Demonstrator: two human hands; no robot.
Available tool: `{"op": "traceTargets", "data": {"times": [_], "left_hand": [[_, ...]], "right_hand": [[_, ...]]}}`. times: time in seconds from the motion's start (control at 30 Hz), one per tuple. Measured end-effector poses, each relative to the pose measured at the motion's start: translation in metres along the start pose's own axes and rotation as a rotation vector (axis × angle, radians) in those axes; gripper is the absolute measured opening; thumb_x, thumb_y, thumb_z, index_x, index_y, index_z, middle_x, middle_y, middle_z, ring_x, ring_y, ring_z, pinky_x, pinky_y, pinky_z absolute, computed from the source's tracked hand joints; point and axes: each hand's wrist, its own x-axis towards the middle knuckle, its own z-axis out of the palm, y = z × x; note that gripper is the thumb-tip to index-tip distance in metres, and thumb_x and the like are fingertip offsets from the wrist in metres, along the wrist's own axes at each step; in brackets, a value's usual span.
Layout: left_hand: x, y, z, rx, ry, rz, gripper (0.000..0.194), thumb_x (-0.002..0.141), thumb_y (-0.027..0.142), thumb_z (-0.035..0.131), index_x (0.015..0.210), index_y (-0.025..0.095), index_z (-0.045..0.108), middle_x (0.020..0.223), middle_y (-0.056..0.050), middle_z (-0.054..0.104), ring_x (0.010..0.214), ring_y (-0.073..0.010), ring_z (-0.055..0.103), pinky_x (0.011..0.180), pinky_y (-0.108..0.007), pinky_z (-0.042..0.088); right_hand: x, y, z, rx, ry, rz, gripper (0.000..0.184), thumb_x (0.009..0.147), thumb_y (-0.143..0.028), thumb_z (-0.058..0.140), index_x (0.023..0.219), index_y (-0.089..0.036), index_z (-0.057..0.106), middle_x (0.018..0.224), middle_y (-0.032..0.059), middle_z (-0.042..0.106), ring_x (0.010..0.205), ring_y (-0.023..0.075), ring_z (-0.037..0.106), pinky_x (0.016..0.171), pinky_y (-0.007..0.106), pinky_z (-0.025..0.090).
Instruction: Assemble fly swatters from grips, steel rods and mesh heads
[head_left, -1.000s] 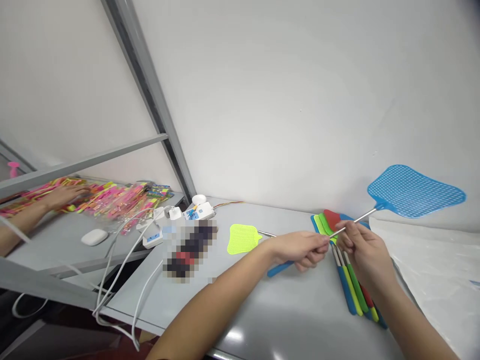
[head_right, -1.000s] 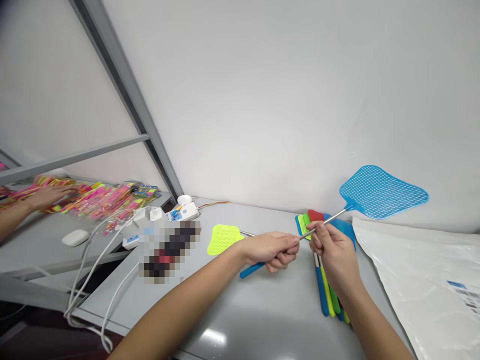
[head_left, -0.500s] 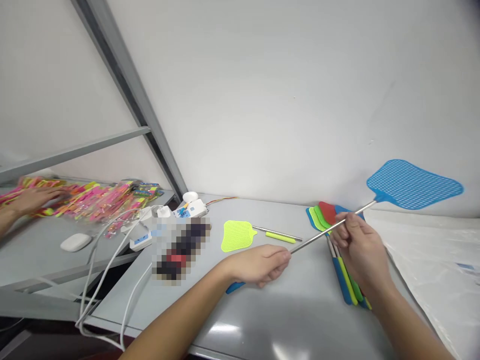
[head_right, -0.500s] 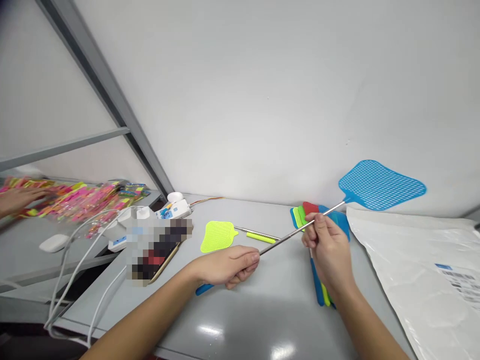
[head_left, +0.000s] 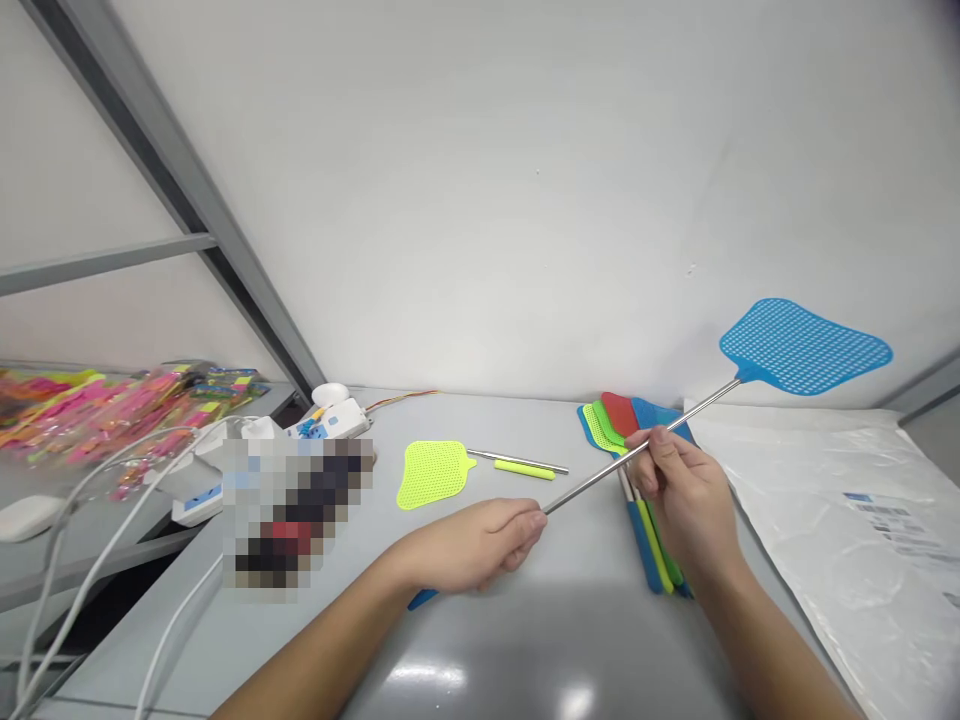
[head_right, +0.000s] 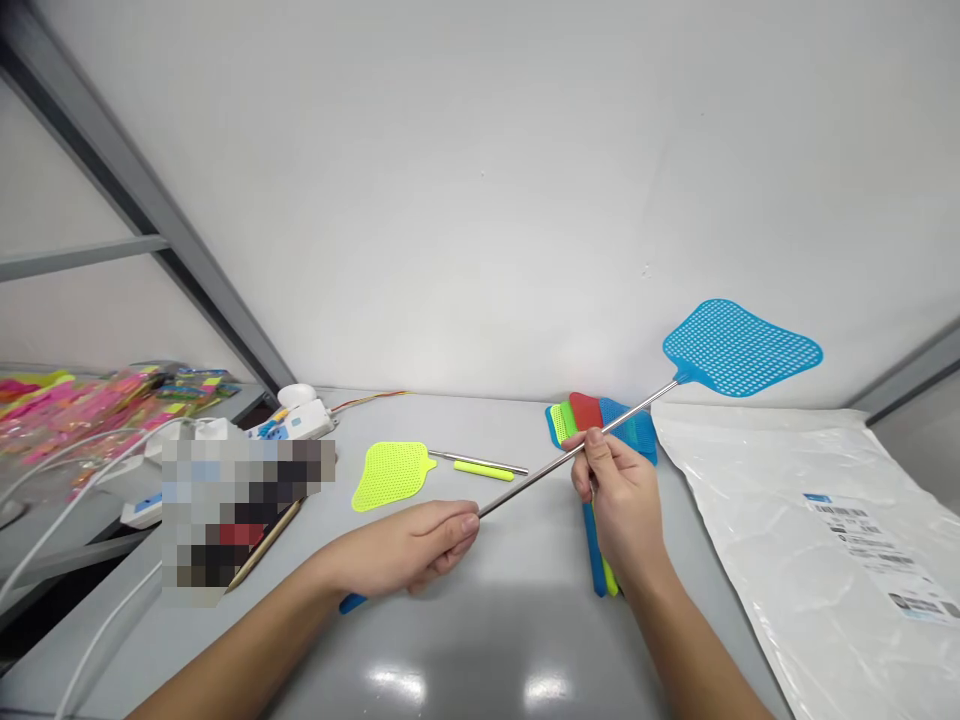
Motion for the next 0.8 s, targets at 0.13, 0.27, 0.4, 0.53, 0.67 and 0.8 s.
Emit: {"op": "traceTargets", "data": {"times": [0.13,0.27,0.4,0.53,0.67,0.8], "left_hand": [[-0.006,0.001,-0.002,0.012,-0.003,-0.012,0.046,0.091,0.063,0.032,0.077,0.020,0.041,0.069,0.004,0.040,0.054,-0.0084,0.038,0.047,-0.021,0.037],[-0.006,0.001,0.003,-0.010,0.083,0.004,0.045,0.092,0.061,0.032,0.080,0.019,0.045,0.069,0.004,0.041,0.056,-0.0093,0.039,0.045,-0.020,0.036],[-0.001,-0.001,0.009,-0.093,0.056,0.038,0.043,0.093,0.059,0.031,0.076,0.020,0.040,0.065,0.005,0.037,0.051,-0.0084,0.036,0.045,-0.021,0.034],[0.000,-0.003,0.008,-0.068,0.023,0.007,0.043,0.093,0.058,0.030,0.075,0.020,0.039,0.065,0.005,0.038,0.050,-0.0081,0.038,0.046,-0.022,0.035],[-0.005,-0.001,0.000,0.017,-0.026,-0.051,0.043,0.093,0.057,0.030,0.075,0.020,0.041,0.068,0.004,0.042,0.050,-0.0083,0.041,0.048,-0.023,0.035],[-0.008,0.002,-0.004,0.083,-0.058,-0.064,0.041,0.094,0.055,0.029,0.075,0.020,0.041,0.069,0.004,0.044,0.050,-0.0084,0.040,0.049,-0.024,0.035]], "right_hand": [[-0.007,0.002,0.010,0.004,-0.026,-0.033,0.032,0.092,-0.049,0.050,0.092,-0.020,0.064,0.054,-0.0037,0.045,0.051,0.0110,0.039,0.051,0.026,0.031],[-0.022,0.008,0.030,-0.070,-0.273,0.087,0.032,0.090,-0.050,0.052,0.099,-0.021,0.062,0.055,-0.0049,0.046,0.049,0.0104,0.040,0.050,0.026,0.030],[-0.027,0.011,0.037,-0.070,-0.285,0.122,0.030,0.090,-0.048,0.054,0.089,-0.019,0.063,0.049,-0.0059,0.041,0.048,0.0097,0.035,0.049,0.025,0.026],[-0.013,0.005,0.021,0.065,-0.079,0.105,0.026,0.089,-0.043,0.058,0.085,-0.019,0.064,0.050,-0.0067,0.035,0.048,0.0078,0.031,0.048,0.025,0.024],[0.007,-0.009,-0.005,0.212,0.065,0.049,0.021,0.089,-0.037,0.060,0.082,-0.018,0.064,0.052,-0.0070,0.032,0.048,0.0067,0.029,0.048,0.023,0.027],[0.020,-0.020,-0.025,0.263,0.191,-0.043,0.017,0.088,-0.030,0.062,0.079,-0.016,0.063,0.053,-0.0076,0.029,0.047,0.0058,0.026,0.046,0.020,0.028]]}}
